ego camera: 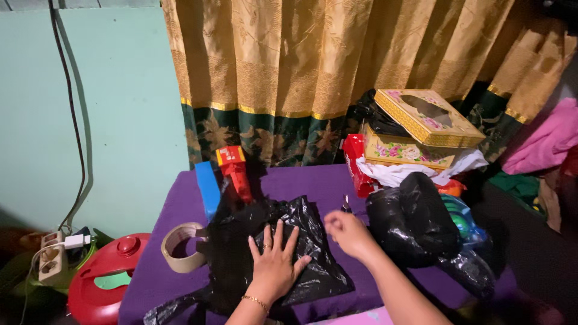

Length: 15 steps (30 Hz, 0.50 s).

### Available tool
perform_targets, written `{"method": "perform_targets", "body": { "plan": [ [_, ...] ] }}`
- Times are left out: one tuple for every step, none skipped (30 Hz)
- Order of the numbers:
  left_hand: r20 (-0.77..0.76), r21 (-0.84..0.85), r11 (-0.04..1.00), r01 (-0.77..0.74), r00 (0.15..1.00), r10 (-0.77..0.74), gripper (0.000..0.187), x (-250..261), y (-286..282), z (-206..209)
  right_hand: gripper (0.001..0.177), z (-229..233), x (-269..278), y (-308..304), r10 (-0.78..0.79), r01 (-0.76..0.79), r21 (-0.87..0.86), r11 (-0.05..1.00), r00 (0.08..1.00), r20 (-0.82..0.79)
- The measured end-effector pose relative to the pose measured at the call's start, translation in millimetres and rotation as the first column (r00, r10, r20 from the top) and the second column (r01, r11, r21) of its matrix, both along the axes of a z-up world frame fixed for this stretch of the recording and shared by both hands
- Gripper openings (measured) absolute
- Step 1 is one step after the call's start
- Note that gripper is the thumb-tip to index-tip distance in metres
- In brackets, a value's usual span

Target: The person wraps a small black plastic bag with clear adhesive tape, cutting the tape with scissors. They then open a larger black plastic bag and cut a section from it with scissors, preparing to wrap the taped bundle.

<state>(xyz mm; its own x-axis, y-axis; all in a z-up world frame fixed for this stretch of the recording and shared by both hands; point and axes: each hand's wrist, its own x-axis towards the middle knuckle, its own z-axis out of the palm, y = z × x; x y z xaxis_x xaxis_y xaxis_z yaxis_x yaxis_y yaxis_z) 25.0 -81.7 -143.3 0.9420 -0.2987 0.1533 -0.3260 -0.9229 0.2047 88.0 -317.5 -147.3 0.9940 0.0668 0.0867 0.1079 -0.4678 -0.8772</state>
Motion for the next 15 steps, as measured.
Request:
{"method": "perform_targets", "body": {
  "plan": [
    [-0.006,-0.007,1.000,0.003,1.000,-0.003,0.079,0,0,1,0.023,-2,18,7,-0.037,0.039,0.073,0.997,0.999,-0.030],
    [-0.013,-0.014,1.000,0.006,1.000,-0.007,0.078,-1,0,1,0.025,-5,32,15,-0.072,0.080,0.145,0.986,0.995,-0.063],
    [-0.005,-0.015,1.000,0.010,1.000,-0.010,0.078,-1,0,3,0.026,-9,42,22,-0.109,0.119,0.152,0.981,0.991,-0.074],
    [0.003,-0.016,1.000,0.013,1.000,-0.013,0.078,-3,0,4,0.027,-12,52,30,-0.146,0.158,0.158,0.975,0.986,-0.086],
    [0.010,-0.015,1.000,0.014,1.000,-0.014,0.078,-3,1,5,0.029,-14,62,35,-0.179,0.194,0.166,0.967,0.979,-0.098],
    [-0.003,-0.017,1.000,0.017,1.000,-0.017,0.080,-2,1,7,0.028,-17,68,38,-0.172,0.179,0.143,0.973,0.983,-0.061],
    [-0.018,-0.019,1.000,0.021,1.000,-0.021,0.081,-2,0,8,0.028,-21,70,40,-0.166,0.168,0.120,0.979,0.986,-0.026],
    [-0.033,-0.020,0.999,0.025,0.999,-0.026,0.082,0,0,10,0.027,-23,74,41,-0.159,0.157,0.096,0.983,0.987,0.009],
    [-0.019,-0.035,0.999,0.022,1.000,-0.023,0.082,0,0,12,0.024,-24,77,41,-0.142,0.141,0.142,0.980,0.990,0.002],
    [-0.004,-0.049,0.999,0.020,1.000,-0.020,0.081,0,0,15,0.021,-25,79,42,-0.126,0.124,0.187,0.974,0.992,-0.004],
    [0.011,-0.066,0.998,0.019,1.000,-0.018,0.081,1,-1,18,0.019,-24,79,41,-0.109,0.108,0.231,0.967,0.994,-0.009],
    [0.022,-0.103,0.995,0.019,1.000,-0.017,0.074,1,-1,22,0.018,-22,78,39,-0.091,0.079,0.255,0.964,0.995,0.037],
    [0.034,-0.140,0.990,0.017,0.999,-0.013,0.067,2,1,28,0.017,-18,76,38,-0.072,0.046,0.278,0.959,0.994,0.085],
    [0.047,-0.177,0.984,0.016,0.999,-0.008,0.060,4,3,35,0.016,-12,74,38,-0.054,0.011,0.299,0.954,0.990,0.134],
    [0.151,-0.262,0.964,0.040,0.989,0.000,0.057,7,6,43,0.015,-5,71,38,-0.002,-0.041,0.337,0.940,0.992,0.126]
  ]
}}
